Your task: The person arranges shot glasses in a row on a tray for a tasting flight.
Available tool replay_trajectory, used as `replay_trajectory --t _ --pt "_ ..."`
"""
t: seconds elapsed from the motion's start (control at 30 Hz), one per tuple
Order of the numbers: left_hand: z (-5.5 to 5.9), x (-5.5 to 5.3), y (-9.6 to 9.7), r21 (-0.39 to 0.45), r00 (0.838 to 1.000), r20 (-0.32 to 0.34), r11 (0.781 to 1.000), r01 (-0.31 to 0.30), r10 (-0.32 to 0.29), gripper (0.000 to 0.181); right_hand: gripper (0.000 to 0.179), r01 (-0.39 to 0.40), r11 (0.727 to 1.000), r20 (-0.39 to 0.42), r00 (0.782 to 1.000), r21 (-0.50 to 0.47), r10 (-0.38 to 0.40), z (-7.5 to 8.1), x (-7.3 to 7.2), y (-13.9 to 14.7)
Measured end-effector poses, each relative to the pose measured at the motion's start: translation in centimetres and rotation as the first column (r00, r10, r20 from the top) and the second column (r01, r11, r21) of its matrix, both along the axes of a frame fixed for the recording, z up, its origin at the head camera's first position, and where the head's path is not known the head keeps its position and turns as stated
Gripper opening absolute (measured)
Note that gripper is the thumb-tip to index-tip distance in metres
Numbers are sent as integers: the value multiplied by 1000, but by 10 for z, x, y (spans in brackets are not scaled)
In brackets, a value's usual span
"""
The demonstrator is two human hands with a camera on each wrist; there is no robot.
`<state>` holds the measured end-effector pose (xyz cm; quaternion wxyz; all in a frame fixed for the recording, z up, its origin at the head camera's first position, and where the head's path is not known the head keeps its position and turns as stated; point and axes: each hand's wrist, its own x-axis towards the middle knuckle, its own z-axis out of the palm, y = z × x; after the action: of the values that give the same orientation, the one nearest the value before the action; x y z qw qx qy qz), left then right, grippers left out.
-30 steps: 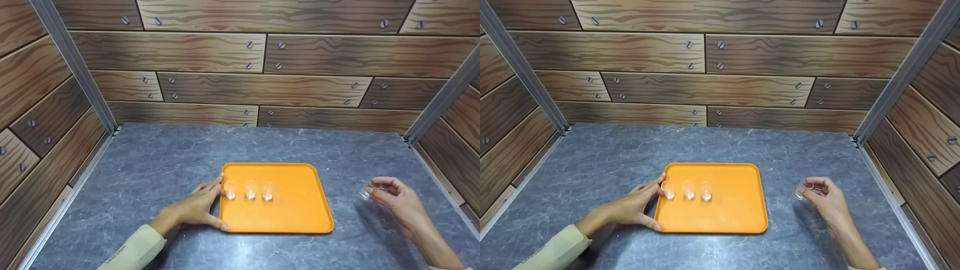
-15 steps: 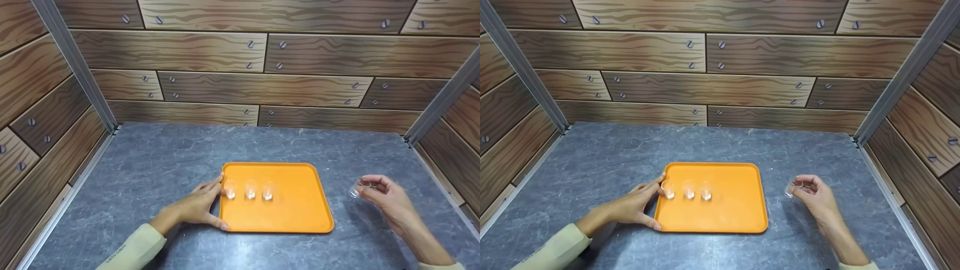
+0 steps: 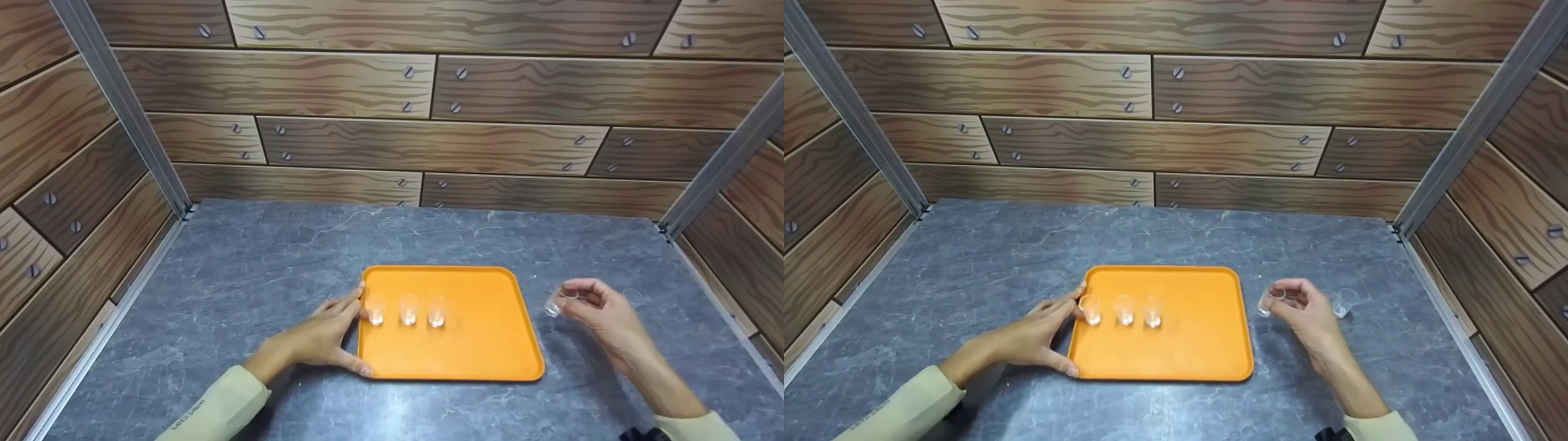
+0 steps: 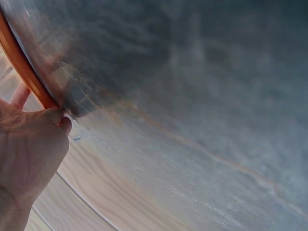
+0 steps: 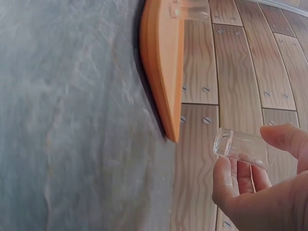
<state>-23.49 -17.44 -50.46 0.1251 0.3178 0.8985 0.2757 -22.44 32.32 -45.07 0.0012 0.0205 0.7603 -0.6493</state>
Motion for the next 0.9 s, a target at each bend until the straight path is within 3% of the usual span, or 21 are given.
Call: replay_trajectory --t 0.9 --pt "-1 0 0 1 1000 -8 1000 4 -4 90 40 -67 997 43 997 47 65 -18 -8 -48"
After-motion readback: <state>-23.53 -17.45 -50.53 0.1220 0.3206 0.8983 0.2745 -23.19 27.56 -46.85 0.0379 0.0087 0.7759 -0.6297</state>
